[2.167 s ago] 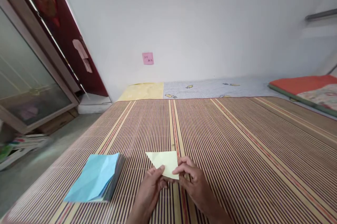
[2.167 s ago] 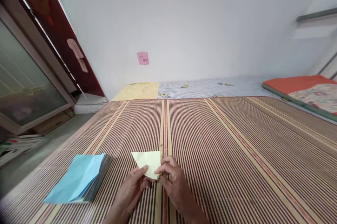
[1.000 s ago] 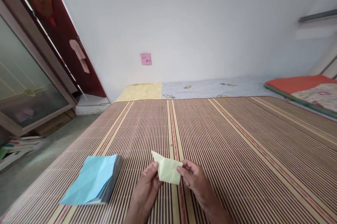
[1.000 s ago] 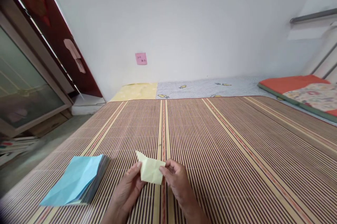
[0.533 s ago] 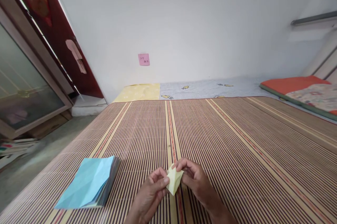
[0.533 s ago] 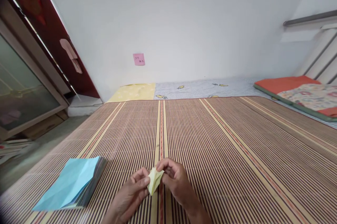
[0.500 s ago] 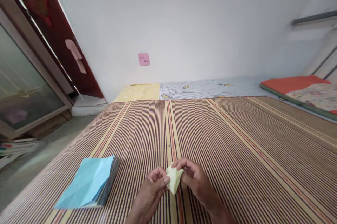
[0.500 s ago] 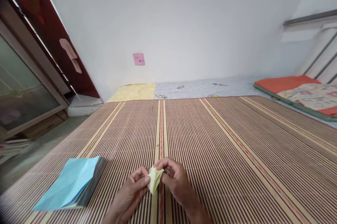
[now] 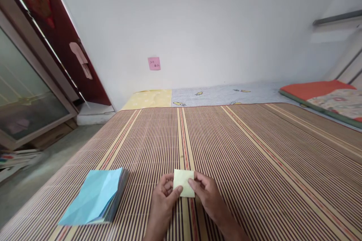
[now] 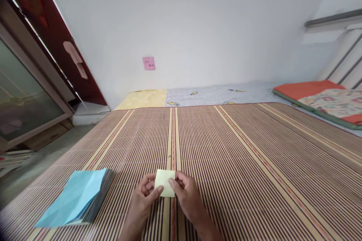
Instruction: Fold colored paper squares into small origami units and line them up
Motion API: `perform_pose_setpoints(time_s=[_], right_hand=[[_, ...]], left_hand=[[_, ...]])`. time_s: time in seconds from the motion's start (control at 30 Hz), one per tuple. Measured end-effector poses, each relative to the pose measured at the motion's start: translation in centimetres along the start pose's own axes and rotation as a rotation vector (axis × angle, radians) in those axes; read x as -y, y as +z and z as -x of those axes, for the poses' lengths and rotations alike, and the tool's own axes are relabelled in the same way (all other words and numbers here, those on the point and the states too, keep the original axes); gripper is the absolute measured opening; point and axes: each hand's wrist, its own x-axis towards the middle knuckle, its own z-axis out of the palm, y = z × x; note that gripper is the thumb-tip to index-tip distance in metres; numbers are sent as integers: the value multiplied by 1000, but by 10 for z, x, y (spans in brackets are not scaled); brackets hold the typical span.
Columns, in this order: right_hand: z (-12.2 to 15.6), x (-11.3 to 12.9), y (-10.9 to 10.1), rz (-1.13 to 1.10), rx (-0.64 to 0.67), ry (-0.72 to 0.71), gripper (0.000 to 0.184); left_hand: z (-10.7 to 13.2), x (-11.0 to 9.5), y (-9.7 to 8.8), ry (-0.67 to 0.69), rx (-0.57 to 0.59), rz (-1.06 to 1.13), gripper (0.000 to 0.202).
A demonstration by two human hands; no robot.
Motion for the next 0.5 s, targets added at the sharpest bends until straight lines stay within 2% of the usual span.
perform_pose_setpoints(time_s=[0.07, 0.17, 0.5], right_hand=[[1, 6, -4, 58, 20, -14, 33], [2, 14, -6, 85, 33, -24, 32], [2, 15, 0, 129, 27, -34, 32]], left_hand=[[-2, 1, -1, -64, 71, -14, 36], [-2, 2, 0, -121, 112, -35, 39], [0, 4, 4, -121, 37, -58, 38]])
